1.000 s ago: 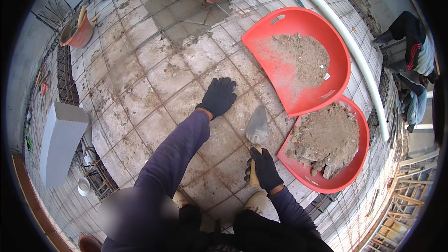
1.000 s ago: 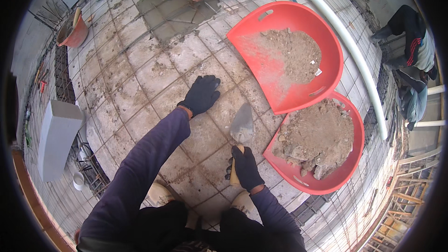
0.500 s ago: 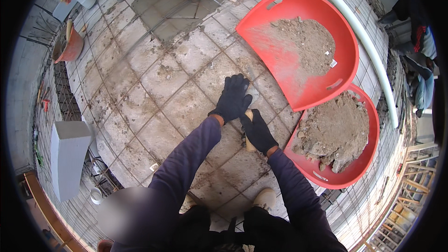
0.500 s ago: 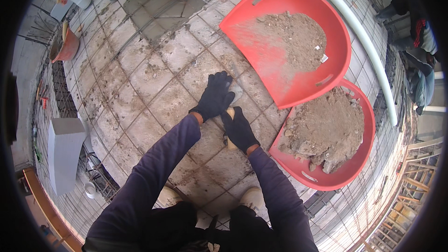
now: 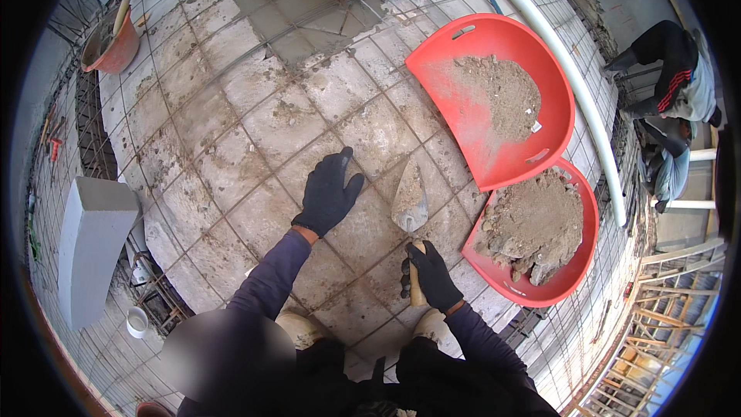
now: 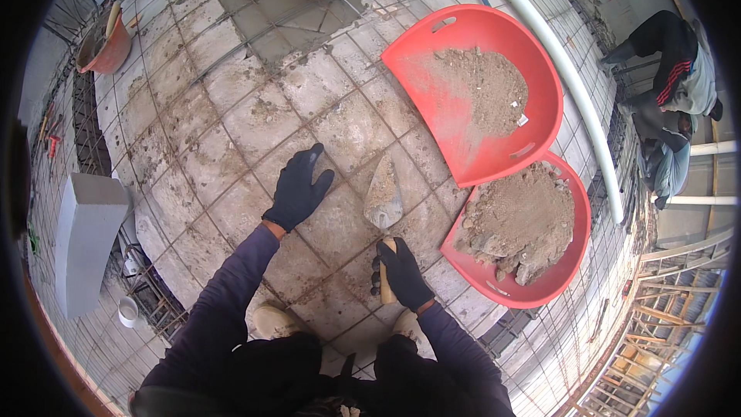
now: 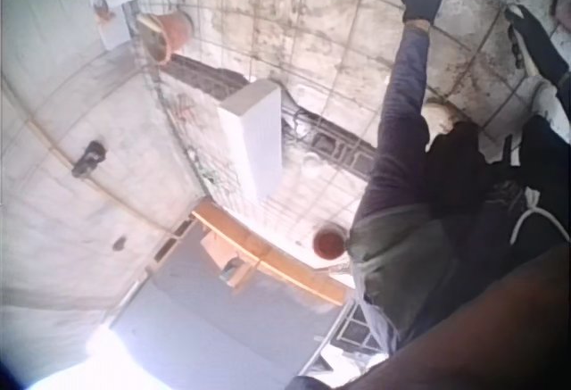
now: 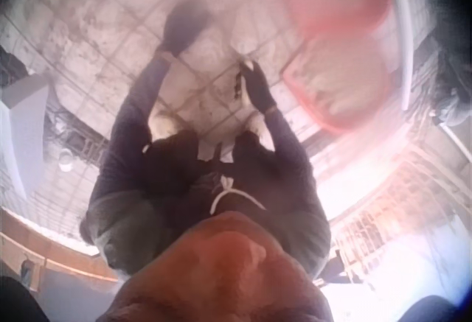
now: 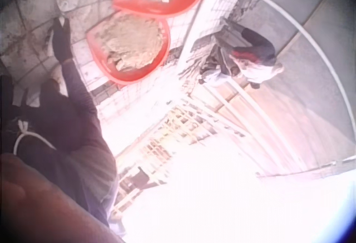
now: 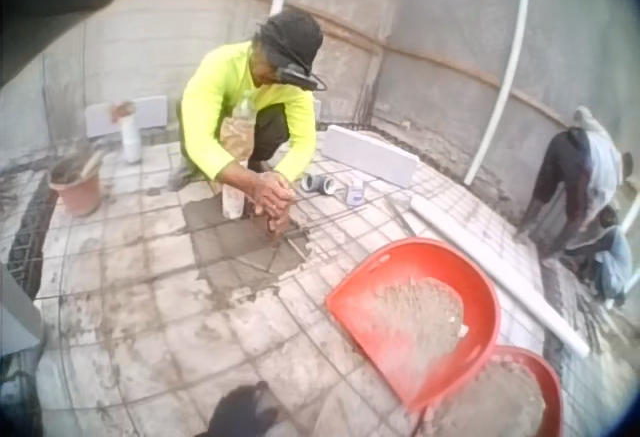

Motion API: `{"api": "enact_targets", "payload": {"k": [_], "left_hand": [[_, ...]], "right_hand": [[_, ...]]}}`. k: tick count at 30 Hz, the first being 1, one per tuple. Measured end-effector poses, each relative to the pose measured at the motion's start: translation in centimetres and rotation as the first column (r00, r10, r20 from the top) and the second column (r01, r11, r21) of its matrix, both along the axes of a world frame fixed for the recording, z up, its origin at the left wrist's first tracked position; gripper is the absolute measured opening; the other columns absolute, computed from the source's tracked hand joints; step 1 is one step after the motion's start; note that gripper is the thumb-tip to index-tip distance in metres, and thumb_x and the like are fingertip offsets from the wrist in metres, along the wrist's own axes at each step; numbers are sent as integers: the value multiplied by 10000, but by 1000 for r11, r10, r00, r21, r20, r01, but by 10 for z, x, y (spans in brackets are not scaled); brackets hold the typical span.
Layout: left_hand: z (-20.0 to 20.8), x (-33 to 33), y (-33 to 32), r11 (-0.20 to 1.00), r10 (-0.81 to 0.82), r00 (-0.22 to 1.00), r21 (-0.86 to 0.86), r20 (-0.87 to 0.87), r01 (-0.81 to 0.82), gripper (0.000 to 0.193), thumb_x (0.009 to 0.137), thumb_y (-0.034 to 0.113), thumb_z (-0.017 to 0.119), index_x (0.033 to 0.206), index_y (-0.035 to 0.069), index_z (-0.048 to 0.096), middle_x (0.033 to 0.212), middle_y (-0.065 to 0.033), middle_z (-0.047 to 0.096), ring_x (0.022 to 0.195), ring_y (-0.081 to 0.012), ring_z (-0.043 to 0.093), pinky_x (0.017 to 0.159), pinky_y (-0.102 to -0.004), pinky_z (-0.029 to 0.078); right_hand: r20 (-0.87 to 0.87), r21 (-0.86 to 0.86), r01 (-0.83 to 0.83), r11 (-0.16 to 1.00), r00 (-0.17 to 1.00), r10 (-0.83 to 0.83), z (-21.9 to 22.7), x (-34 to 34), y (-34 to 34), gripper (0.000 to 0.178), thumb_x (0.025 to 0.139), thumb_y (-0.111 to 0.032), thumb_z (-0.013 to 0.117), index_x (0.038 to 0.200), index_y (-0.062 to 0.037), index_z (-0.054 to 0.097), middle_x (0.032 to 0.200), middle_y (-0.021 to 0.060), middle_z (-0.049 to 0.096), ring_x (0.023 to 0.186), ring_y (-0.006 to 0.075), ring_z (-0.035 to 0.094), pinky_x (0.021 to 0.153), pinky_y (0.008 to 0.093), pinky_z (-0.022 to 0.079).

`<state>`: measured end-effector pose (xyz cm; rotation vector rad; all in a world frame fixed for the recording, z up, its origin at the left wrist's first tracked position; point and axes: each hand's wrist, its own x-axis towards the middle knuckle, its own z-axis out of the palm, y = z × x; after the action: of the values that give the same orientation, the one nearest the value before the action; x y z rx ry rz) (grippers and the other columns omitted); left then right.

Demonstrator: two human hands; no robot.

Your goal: The person scoops cement from a red basin using a trowel and applies it into the gaps between floor tiles. They spread and smooth the cement over the tiled surface, occasionally scraping excess material back into the basin. Another worker in a neon shirt is visible nearby performing similar work.

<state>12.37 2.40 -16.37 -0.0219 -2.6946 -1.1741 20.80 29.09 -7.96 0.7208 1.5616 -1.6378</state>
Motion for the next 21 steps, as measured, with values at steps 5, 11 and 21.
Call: {"api": "enact_targets", "payload": {"k": [5,11,21], "left_hand": [[-16,51,16,998,-11,996,-53,91,16,379,989,245,637,1337,95,632,1070,-133,638,1010,-344,628,863,-490,482],[-34,60,15,995,-39,995,-88,94,47,270,979,141,602,1236,128,683,985,-97,626,951,-311,619,814,-479,463],[-40,59,9,995,-26,1000,92,10,25,222,965,158,630,1167,116,711,1001,-105,655,991,-330,633,842,-475,479]], "right_hand": [[-39,-200,238,950,967,-250,50,-41,47,370,1083,-432,568,1256,-104,570,823,61,617,525,217,582,460,378,512],[-260,149,294,944,933,-249,112,-102,77,292,1074,-425,591,1144,-143,623,798,17,629,534,138,589,436,287,495],[-210,568,-276,775,862,461,15,-17,36,352,1047,-361,629,1092,-11,627,901,92,647,814,171,625,720,343,518]]}}
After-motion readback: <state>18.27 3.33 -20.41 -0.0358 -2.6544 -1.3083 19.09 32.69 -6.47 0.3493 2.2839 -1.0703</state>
